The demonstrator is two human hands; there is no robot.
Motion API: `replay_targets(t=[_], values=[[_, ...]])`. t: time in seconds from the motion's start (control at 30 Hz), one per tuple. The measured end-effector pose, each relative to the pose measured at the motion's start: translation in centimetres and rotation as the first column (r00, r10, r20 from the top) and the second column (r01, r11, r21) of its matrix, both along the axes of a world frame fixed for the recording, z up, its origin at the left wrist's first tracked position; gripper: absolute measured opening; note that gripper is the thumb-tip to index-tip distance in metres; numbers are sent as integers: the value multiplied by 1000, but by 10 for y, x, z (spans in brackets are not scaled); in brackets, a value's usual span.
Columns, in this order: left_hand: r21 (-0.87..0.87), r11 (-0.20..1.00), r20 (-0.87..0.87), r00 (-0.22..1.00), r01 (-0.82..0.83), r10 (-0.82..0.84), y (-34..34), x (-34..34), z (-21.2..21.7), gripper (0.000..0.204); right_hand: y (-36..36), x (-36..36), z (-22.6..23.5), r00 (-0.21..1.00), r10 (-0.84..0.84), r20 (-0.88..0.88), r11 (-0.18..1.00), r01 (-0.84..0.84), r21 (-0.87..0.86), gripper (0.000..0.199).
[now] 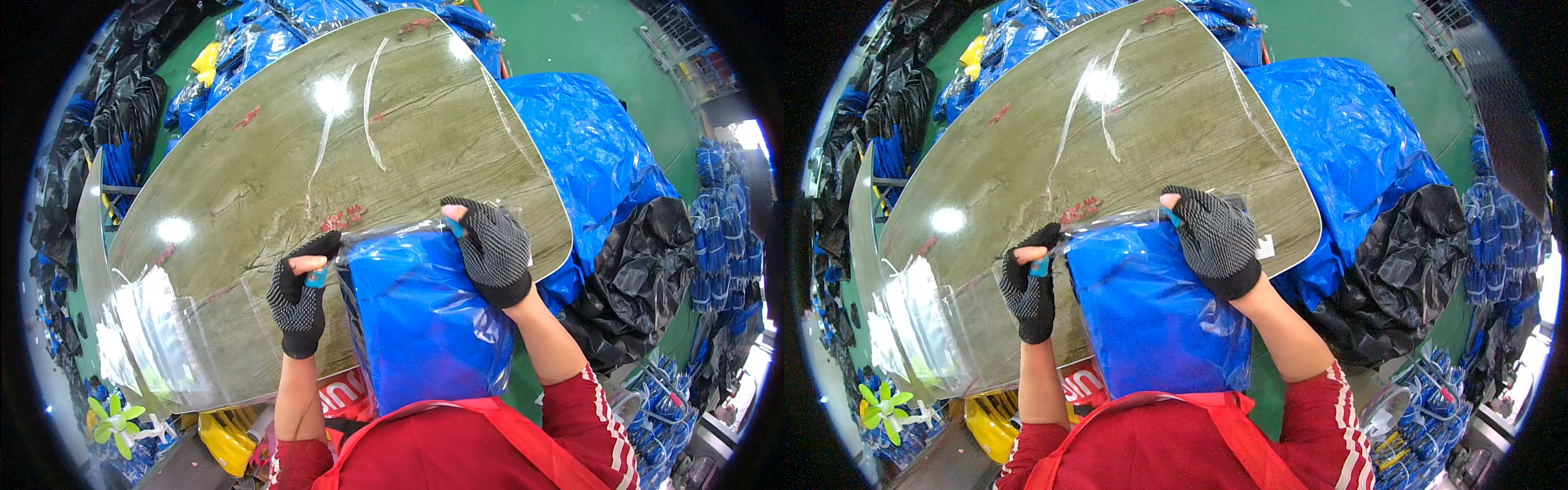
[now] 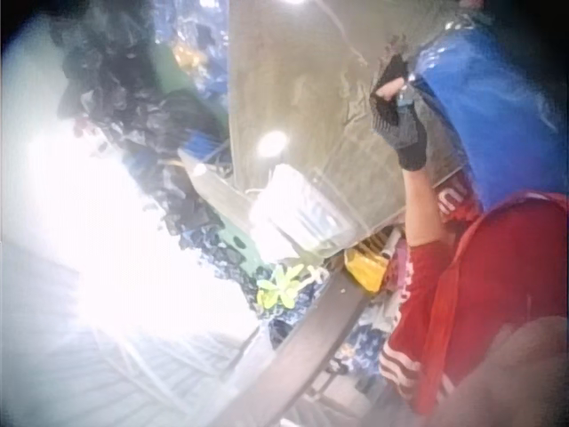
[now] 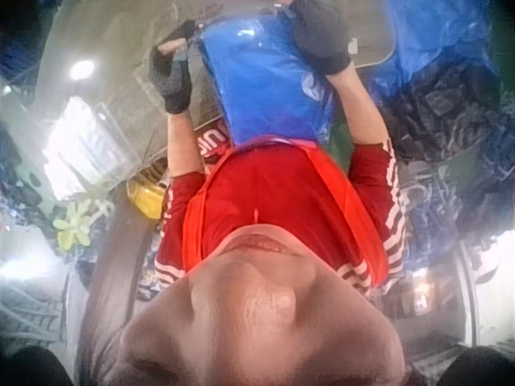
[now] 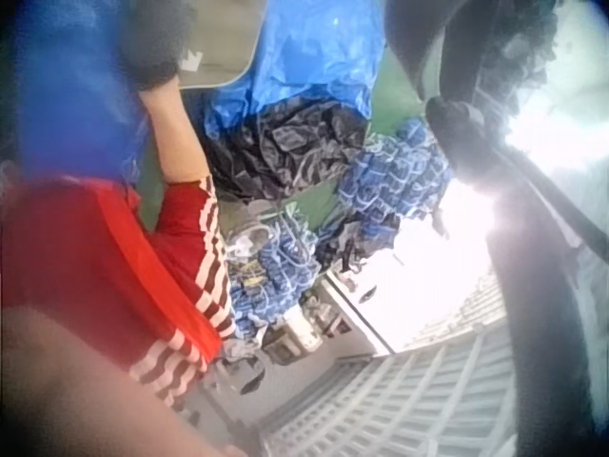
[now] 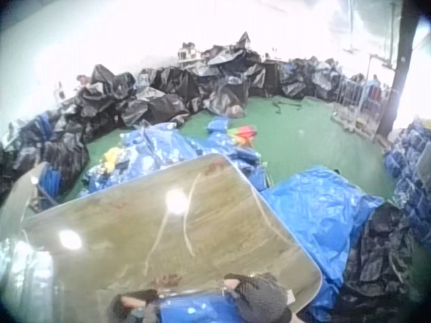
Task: The person folds a blue and black tarp on a table, places it into a clear plastic bag, and ties the bag with a white plastic tie. The process is repeated for multiple tarps in a warehouse setting.
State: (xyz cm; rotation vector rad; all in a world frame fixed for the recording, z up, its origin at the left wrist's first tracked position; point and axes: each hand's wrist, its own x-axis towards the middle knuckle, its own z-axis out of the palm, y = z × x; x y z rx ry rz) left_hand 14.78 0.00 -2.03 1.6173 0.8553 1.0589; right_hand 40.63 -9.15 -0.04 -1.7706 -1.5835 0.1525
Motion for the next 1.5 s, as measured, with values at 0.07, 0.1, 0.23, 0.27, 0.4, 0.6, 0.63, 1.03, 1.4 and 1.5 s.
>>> replay_targets(t=[0.07, 0.1, 0.23, 0.27, 0.4, 0.6, 0.63, 1.03, 1.4, 1.5], values=[[-42, 998, 49, 998, 41, -39, -2, -10, 5, 9, -8, 1, 8, 998, 50, 24, 999, -50, -12, 24], [-134, 990, 32, 998, 49, -45, -3, -14, 8, 8, -10, 1, 13, 997, 66, 36, 998, -66, -21, 22], [131, 979, -16, 987, 158, -157, -7, -19, 13, 11, -12, 3, 31, 986, 145, 77, 974, -129, -187, 27], [96, 976, 7, 981, 193, -195, -8, -17, 13, 18, -11, 4, 34, 993, 95, -70, 924, -114, -366, 33], [82, 968, -220, 951, 238, -215, -8, -13, 27, 23, -7, 4, 37, 984, 32, -174, 898, -105, -428, 40], [237, 972, -399, 910, -15, 111, 2, 9, 84, 23, -9, -8, 29, 992, -3, -123, 927, -43, -372, 40], [315, 949, -408, 902, -3, 139, 0, 21, 86, 30, -10, -10, 29, 992, -9, -129, 932, -39, -360, 40], [287, 906, -697, 717, 312, -26, 0, 70, 12, 29, -1, -5, -3, 983, 140, 119, 990, -142, 10, 30], [359, 752, -717, 680, 553, -157, -3, 68, 17, 31, -17, 9, 23, 882, 326, 341, 945, -291, -150, 34], [435, 705, -766, 641, 560, -36, -12, 58, 19, 41, -34, 1, 14, 935, 155, 320, 986, -128, -104, 42]])
